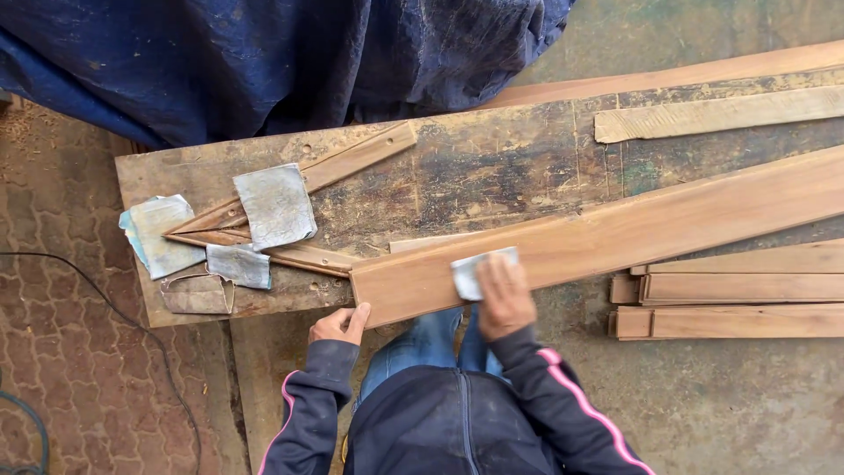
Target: The recorder is manually sanding long wooden planks using sandpaper on a workbench.
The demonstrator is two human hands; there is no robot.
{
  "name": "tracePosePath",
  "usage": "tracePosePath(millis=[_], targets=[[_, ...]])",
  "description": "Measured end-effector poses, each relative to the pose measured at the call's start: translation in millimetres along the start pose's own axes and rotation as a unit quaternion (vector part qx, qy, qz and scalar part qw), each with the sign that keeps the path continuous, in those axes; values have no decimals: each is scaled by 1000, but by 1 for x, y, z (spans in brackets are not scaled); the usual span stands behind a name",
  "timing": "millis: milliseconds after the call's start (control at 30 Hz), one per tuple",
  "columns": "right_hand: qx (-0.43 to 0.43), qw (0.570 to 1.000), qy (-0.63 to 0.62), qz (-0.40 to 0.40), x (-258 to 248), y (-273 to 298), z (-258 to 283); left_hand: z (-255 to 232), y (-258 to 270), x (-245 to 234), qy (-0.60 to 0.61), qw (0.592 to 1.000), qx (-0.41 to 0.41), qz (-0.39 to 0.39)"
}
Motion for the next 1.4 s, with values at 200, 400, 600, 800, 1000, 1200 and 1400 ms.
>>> tracePosePath(millis=[200, 400, 600, 800, 1000, 1200, 1400], targets=[[-211, 969, -95, 87, 7, -16, 85, 35, 1, 55, 256, 942, -182, 117], [-126, 991, -21, 41, 3, 2, 40, 38, -2, 67, 310, 924, -172, 142], [-219, 960, -125, 124, 14, -11, 105, 43, 1, 68, 332, 919, -174, 122], [-56, 998, 29, -6, -22, -6, -72, 39, 2, 62, 318, 924, -181, 113], [36, 999, 10, -32, -11, 1, 5, 43, -7, 73, 316, 919, -167, 168], [-57, 995, -76, -22, -4, -1, 124, 79, -23, 121, 293, 904, -109, 292], [115, 985, 80, -97, -34, 6, 32, 54, -28, 99, 239, 904, 20, 353]])
Point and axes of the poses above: each hand's wrist, its own y-axis away from the middle knuckle, its own x-axis out of the palm, z = x × y, the point moved 10 cm from there along -y, towards the middle knuckle, and after that the axes turned 5 degrees about -x, right-handed, at the moved point
